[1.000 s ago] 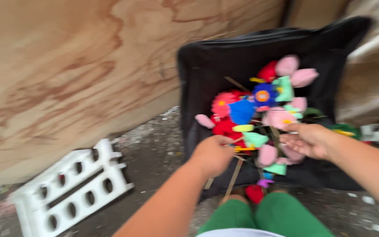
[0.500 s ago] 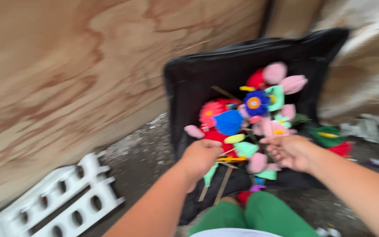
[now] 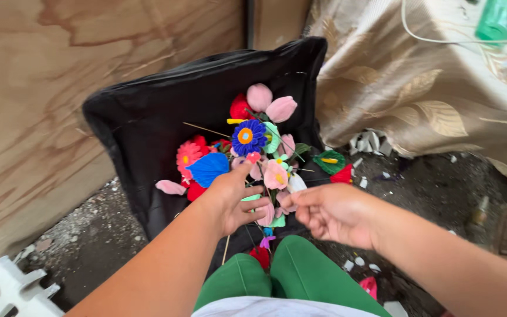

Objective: The person folds and sets aside clothes and fabric on a cushioned bench, wraps an item with cloth and tape, then packs felt flower decorations into a cardboard box and arranges them in a black fabric bag. At the end they cut pink material with scissors over a plastic bag on a cluttered table.

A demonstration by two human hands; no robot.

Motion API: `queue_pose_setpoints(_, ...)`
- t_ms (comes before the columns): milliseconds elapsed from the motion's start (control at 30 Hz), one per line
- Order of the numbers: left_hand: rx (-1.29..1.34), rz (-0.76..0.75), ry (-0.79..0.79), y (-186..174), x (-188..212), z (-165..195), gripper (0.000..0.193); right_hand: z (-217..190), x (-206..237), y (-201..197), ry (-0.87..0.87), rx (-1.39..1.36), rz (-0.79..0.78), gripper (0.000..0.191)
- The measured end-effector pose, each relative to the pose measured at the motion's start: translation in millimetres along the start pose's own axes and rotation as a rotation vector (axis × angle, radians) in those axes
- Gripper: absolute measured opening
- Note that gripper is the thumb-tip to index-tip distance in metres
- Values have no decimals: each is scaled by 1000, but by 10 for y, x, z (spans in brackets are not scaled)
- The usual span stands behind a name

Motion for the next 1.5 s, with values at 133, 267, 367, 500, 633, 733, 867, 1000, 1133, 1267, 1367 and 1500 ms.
queue_pose_setpoints(133, 203, -25, -45, 190, -260, -110, 33, 53, 265, 118, -45, 236, -16, 30)
queue_pose_setpoints(267, 216, -32, -99, 182, -651, -404, 20, 6, 230, 142, -166, 565, -98, 31)
queue_pose_setpoints(367, 12, 107, -17, -20, -833, -555, 22, -13, 36, -88, -108, 695, -122, 40)
queue_pose_setpoints(500, -100, 143, 6, -204, -817, -640, 13, -1223, -144, -456, -790, 793, 354, 57)
queue_pose_setpoints(633, -150, 178, 61, -299, -644, -565, 14, -1215, -936, -462, -184, 447, 195, 64)
queue_pose_setpoints(733, -179, 217, 70, -323, -520, -539, 14, -1207, -1160, -129, 0, 243, -30, 70)
queue_pose_setpoints(867, -116, 188, 103, -362, -396, -547, 17, -1641, -1210, -374, -362, 554, 361, 47)
queue_pose_setpoints(1000, -252, 237, 133, -517, -284, -521, 15, -1621, -1339, -351, -490, 629, 326, 37)
queue_pose_setpoints(1133, -595, 174, 242, -502, -193, -379, 29, -1268, -1500, -7, -524, 923, 32, 82)
queue_pose_setpoints(1267, -399, 237, 165, -759, -105, -452, 14, -1189, -1497, 148, -584, 1053, 110, 82)
queue_pose_setpoints(1367, -782, 199, 257, -804, -12, -341, 21, -1251, -1407, 133, -568, 1220, 283, 55)
queue_pose_setpoints(1500, -1877, 230, 527, -696, 228, -155, 34, -1334, -1224, 318, -748, 1054, 227, 31)
Point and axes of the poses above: each hand's wrist, its own x-axis away from the middle knuckle, its own y-axis out of the palm, z = x × y, the point moved 10 cm from there along -x, towards the middle knuckle
